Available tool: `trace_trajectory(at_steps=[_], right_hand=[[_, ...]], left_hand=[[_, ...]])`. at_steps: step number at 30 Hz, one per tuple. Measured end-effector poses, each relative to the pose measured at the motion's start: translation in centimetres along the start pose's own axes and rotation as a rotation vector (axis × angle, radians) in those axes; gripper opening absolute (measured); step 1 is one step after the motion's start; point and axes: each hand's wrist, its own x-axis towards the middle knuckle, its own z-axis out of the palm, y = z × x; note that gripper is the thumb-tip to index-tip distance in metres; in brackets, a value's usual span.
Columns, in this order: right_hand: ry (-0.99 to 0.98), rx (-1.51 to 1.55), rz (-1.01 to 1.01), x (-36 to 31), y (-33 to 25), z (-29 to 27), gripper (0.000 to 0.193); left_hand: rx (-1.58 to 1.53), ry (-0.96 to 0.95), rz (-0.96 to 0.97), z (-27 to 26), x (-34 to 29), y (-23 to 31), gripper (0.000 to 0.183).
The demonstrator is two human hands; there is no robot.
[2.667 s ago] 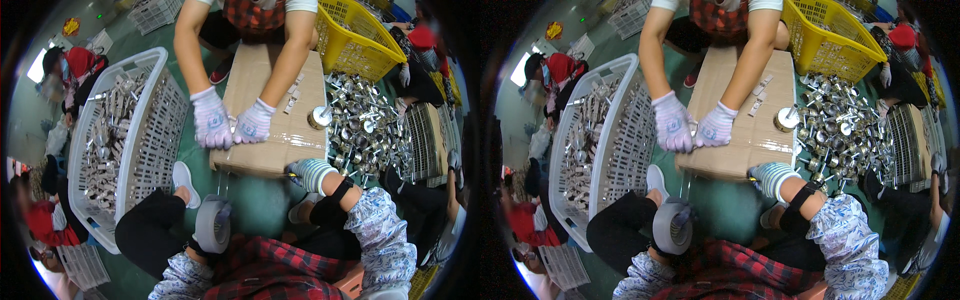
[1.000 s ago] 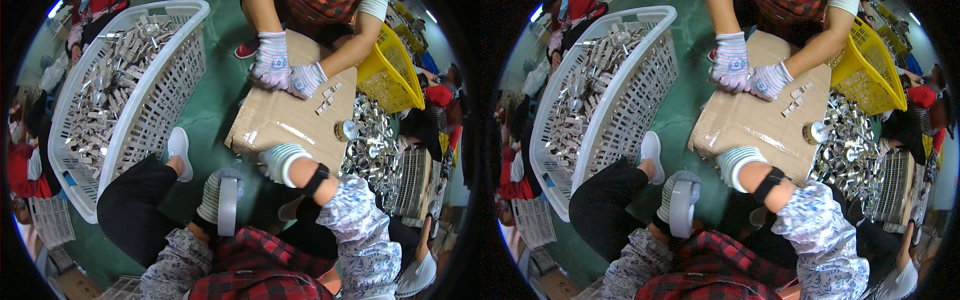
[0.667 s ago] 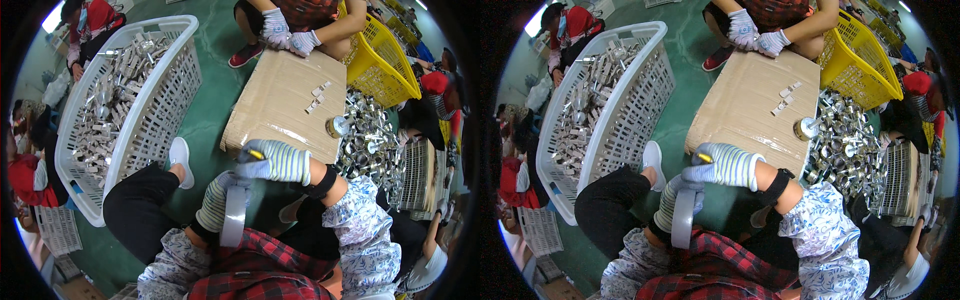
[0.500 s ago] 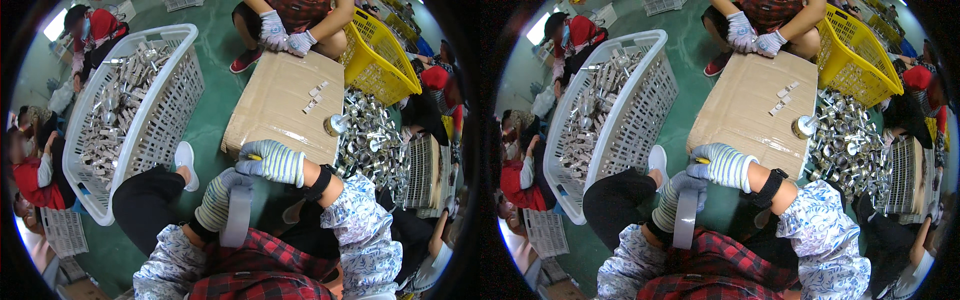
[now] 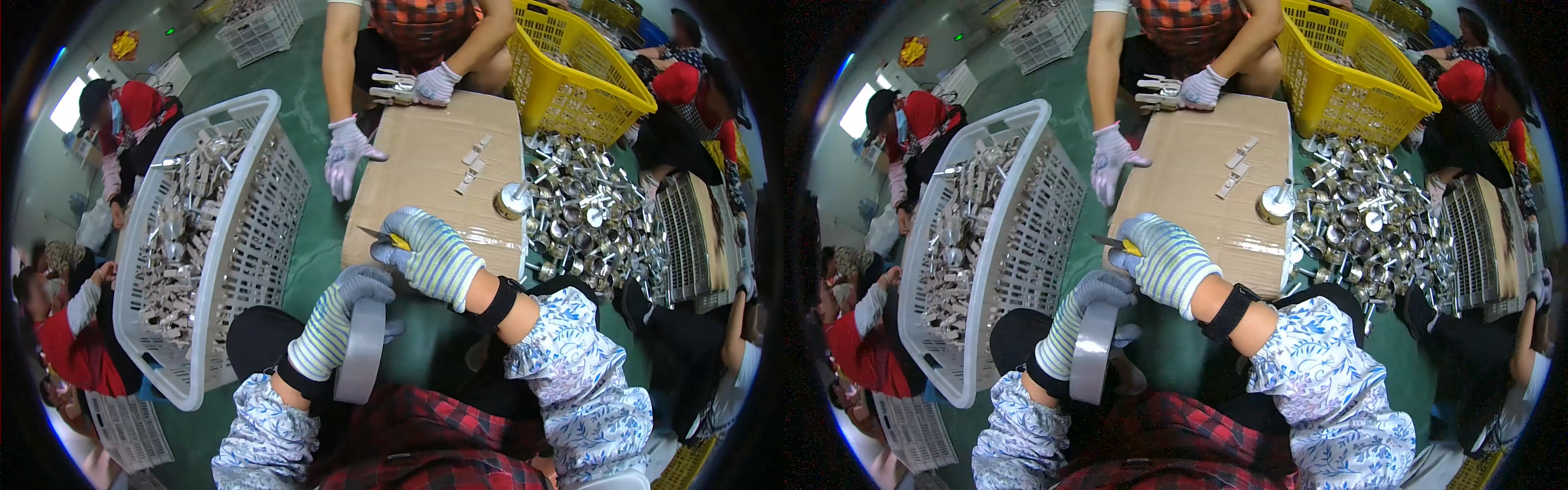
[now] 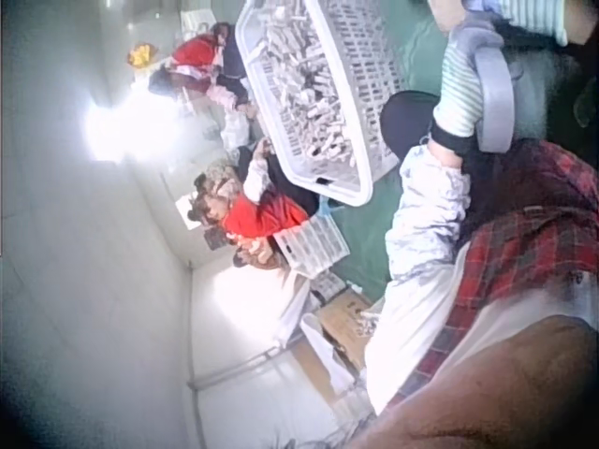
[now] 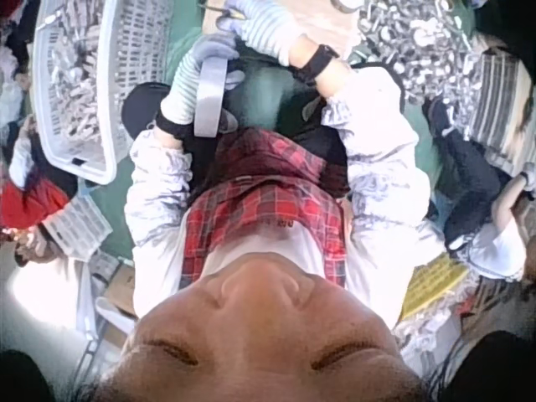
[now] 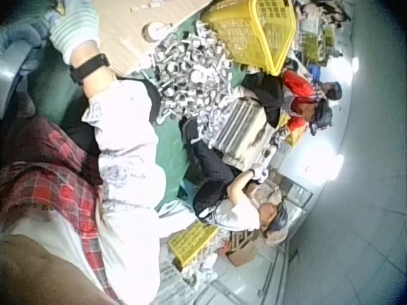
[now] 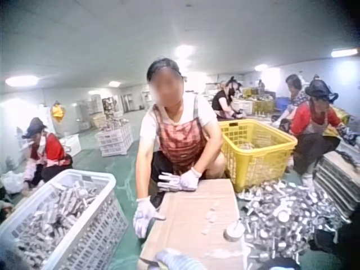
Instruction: Assembling and organizing metal door latches or similar hardware on a production floor.
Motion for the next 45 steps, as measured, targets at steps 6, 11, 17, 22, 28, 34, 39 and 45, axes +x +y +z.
trace_trajectory(at_steps=[6,11,17,22,28,34,39,45], right_hand=[[0.086,-0.089,-0.021,1.1,0.6,-1.6,0.028],[0.115,-0.016,0.050,3.2,1.7,-3.3,0.029],[-0.088,0.698,0.398,5.6,3.8,-5.4,0.026],[-0.007,1.185,0.449,5.5,4.5,-5.0,0.028],[0.176,1.558,0.335,6.2,5.4,-4.9,0.033],[0.227,1.673,0.324,6.3,5.6,-5.1,0.038],[0.228,1.776,0.232,6.0,6.2,-6.1,0.040],[0.452,1.821,0.189,6.2,6.9,-9.6,0.043]], left_hand=[[-0.356,0.063,-0.598,0.0,1.8,-0.2,0.023],[-1.000,0.092,-0.653,-0.2,3.7,-0.9,0.009],[-0.192,-0.031,-0.151,-0.8,7.1,-1.6,0.006],[0.004,-0.018,-0.060,-1.7,8.2,-1.5,0.008],[0.147,-0.120,0.186,-1.8,9.3,-1.6,0.006],[-0.524,-0.009,-0.472,-0.6,9.9,-1.0,0.007],[-0.209,-0.066,-0.208,-0.1,10.8,0.0,0.007],[0.378,0.075,0.371,-0.6,11.8,2.0,0.004]])
